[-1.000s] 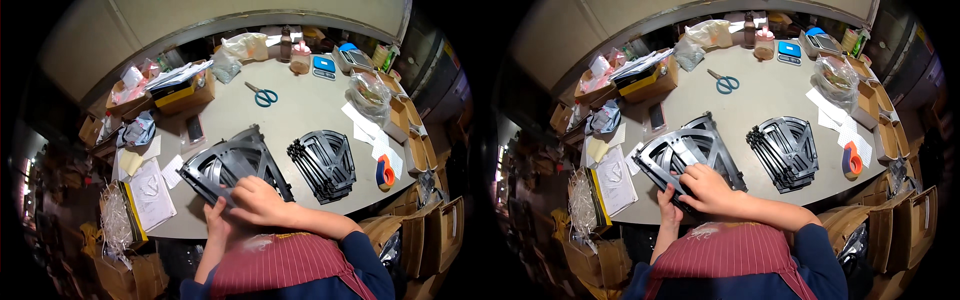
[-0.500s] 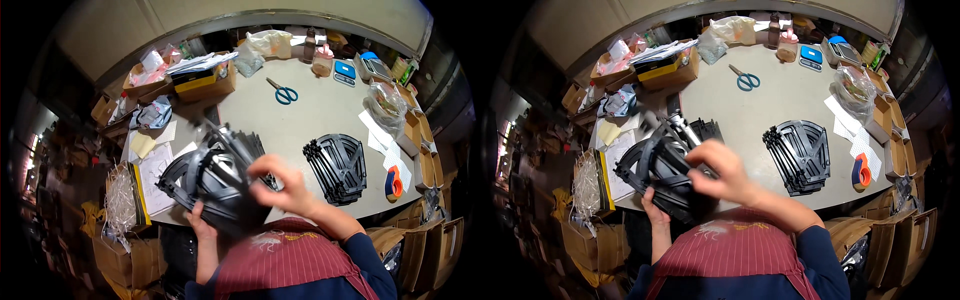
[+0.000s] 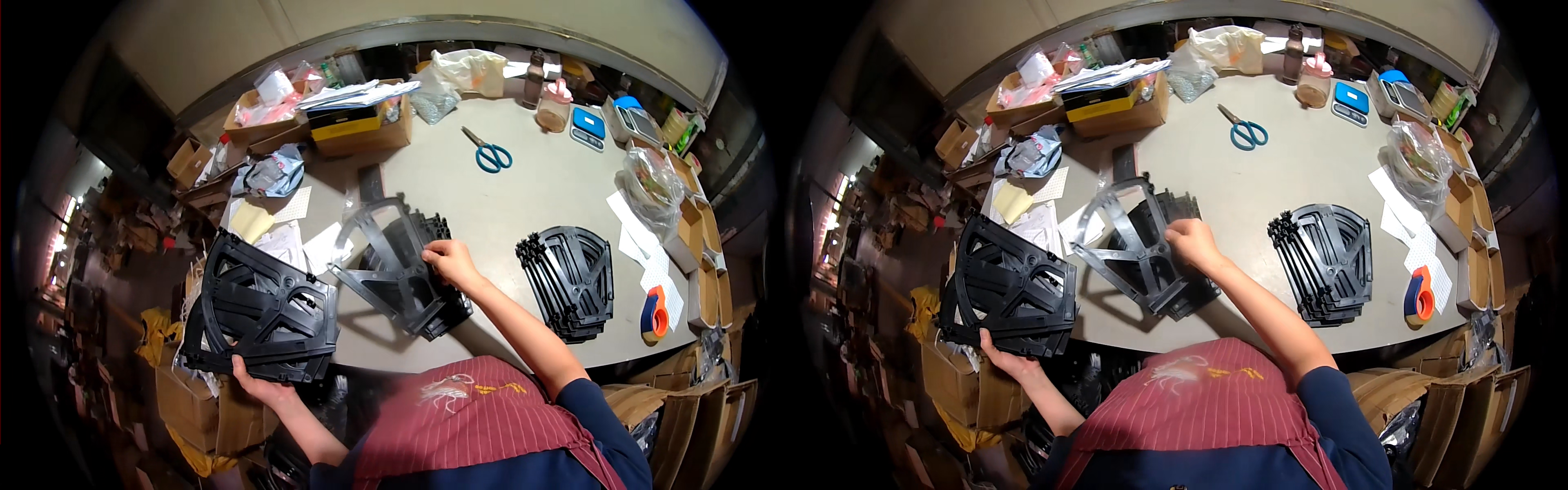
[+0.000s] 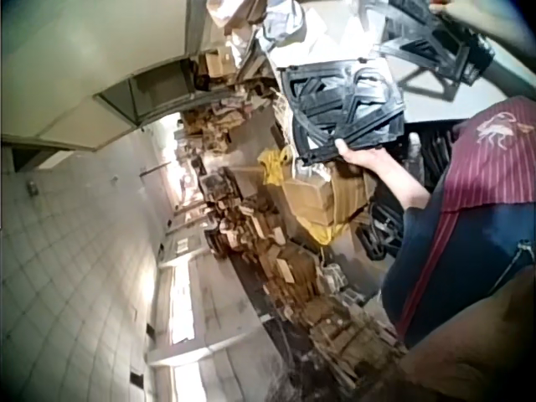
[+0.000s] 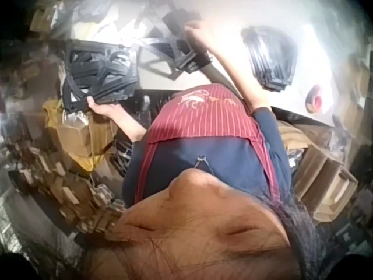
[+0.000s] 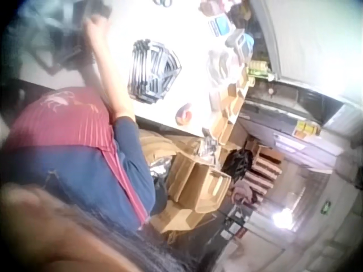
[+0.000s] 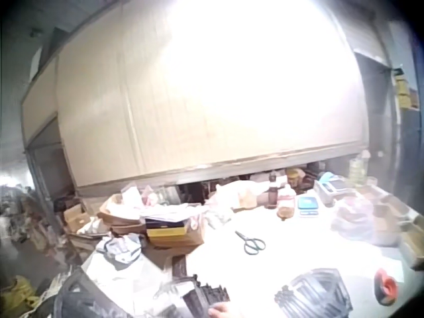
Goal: The person organizes and stacks plastic frame components on a work surface, placing small square padding materials on several of them before moving the components into large cardboard boxes and storage bags.
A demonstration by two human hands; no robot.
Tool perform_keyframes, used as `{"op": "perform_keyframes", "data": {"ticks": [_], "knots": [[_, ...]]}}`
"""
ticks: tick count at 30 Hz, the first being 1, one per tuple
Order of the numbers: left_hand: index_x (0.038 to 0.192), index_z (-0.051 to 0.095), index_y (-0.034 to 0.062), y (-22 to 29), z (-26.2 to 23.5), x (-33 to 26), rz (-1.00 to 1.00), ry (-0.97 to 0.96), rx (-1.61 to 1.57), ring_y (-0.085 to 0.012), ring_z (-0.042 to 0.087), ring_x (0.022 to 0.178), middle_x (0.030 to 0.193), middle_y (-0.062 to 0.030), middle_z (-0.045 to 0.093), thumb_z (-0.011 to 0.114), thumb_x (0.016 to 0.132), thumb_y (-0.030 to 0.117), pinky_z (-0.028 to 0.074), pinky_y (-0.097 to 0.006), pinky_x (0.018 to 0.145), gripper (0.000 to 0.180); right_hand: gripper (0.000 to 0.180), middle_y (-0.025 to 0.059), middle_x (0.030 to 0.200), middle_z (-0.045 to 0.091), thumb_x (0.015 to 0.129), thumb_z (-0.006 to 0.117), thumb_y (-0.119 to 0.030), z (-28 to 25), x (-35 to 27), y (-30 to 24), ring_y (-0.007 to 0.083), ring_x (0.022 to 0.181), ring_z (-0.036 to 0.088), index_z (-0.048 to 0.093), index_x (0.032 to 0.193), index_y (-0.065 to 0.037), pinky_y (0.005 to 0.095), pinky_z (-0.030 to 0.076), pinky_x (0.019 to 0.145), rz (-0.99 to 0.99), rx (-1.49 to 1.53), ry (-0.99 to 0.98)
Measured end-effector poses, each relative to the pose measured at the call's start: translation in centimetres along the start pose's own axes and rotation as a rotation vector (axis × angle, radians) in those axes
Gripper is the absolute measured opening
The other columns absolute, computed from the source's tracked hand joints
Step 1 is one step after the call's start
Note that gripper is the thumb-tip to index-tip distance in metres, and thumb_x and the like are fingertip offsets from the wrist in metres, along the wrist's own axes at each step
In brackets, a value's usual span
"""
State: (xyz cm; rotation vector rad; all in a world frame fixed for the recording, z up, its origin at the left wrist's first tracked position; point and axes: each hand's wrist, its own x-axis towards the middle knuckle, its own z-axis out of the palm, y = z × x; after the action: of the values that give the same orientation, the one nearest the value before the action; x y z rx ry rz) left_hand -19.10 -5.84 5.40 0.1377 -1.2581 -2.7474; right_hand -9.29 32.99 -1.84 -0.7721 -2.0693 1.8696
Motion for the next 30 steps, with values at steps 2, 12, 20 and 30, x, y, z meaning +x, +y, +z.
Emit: {"op": "perform_keyframes", "data": {"ticks": [2, 12, 20, 30], "knots": [[0.134, 0.054, 0.0002, 0.3, 1.1, -0.6, 0.029, 0.018, 0.014, -0.0333, 0.059, 0.117, 0.134, -0.0152, 0.058, 0.065, 0.088, 0.043, 0.052, -0.047, 0.098, 0.064, 0.019, 0.0143, 0.078, 0.069, 0.086, 0.068, -0.016, 0.3, 1.3, 3.1, 0.0282, 0.062, 0.065, 0.068, 0.092, 0.002, 0.0416, 0.052, 0.057, -0.219, -0.383, 0.092], [0.13, 0.054, -0.0073, -2.7, -0.5, 0.0, -0.046, -0.079, 0.061, -0.0272, 0.065, 0.106, 0.118, -0.0155, 0.064, 0.065, 0.088, 0.017, 0.053, -0.041, 0.094, 0.05, 0.02, 0.0166, 0.09, 0.066, 0.088, 0.068, -0.022, 0.8, -1.9, -1.2, 0.0366, 0.086, 0.064, 0.064, 0.093, -0.003, 0.0442, 0.052, 0.074, -0.451, -0.584, 0.052], [0.133, 0.052, -0.0079, -4.0, 3.9, -3.0, -0.117, -0.222, 0.232, -0.0235, 0.063, 0.107, 0.121, -0.0147, 0.063, 0.063, 0.093, 0.017, 0.05, -0.035, 0.094, 0.048, 0.025, 0.0085, 0.08, 0.07, 0.094, 0.066, -0.023, 3.1, -3.9, -4.9, 0.0157, 0.071, 0.064, 0.07, 0.098, 0.001, 0.0309, 0.053, 0.069, -0.201, -0.118, -0.292], [0.124, 0.059, -0.0094, 0.2, 3.6, -1.0, 0.376, 0.064, 0.367, -0.0224, 0.062, 0.103, 0.122, -0.0156, 0.063, 0.068, 0.093, 0.013, 0.051, -0.036, 0.092, 0.039, 0.019, 0.0226, 0.079, 0.07, 0.081, 0.065, -0.019, 1.9, 1.1, 1.9, 0.0381, 0.08, 0.07, 0.07, 0.085, -0.001, 0.0486, 0.055, 0.072, -0.334, -0.637, 0.139]]}}
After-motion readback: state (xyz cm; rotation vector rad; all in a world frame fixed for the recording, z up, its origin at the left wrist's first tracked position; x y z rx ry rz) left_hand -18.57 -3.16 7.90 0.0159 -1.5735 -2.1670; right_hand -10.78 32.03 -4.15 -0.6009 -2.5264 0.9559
